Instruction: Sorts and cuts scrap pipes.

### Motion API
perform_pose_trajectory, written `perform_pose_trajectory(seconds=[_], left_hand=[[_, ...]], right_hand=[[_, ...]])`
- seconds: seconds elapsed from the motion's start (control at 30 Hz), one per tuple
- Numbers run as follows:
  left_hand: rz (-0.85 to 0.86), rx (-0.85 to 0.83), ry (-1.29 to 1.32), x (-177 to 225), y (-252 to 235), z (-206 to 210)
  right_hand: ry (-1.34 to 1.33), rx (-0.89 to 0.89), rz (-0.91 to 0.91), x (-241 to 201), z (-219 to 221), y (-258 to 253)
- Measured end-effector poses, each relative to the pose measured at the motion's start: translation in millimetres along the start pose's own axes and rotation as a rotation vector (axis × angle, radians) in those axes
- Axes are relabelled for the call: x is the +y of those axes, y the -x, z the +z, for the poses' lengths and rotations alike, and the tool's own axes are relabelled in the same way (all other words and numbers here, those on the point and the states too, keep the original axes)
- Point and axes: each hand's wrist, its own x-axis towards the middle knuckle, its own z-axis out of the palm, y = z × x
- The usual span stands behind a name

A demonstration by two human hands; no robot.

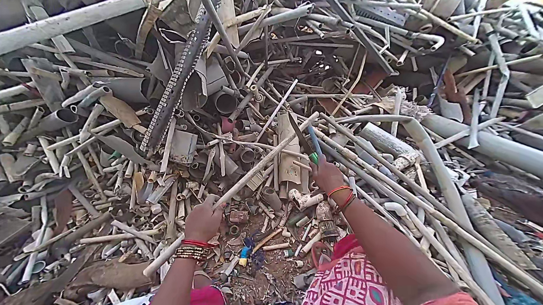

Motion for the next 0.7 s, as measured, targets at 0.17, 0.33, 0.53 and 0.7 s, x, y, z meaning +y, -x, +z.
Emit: perform_pose_trajectory(seconds=[0.17,0.33,0.53,0.7], left_hand=[[-0.044,-0.086,-0.052,6.1,-8.8,4.8],[-0.056,-0.003,-0.073,7.6,-4.0,1.0],[-0.080,0.022,-0.129,10.3,3.4,7.0],[-0.040,0.077,-0.134,6.1,10.4,10.9]], right_hand=[[0.164,-0.360,-0.437,-27.9,23.8,49.4],[-0.081,-0.069,0.009,6.1,-3.6,0.8],[0.051,-0.276,-0.268,1.7,3.2,21.5],[-0.175,-0.142,-0.118,26.1,1.1,-13.6]])
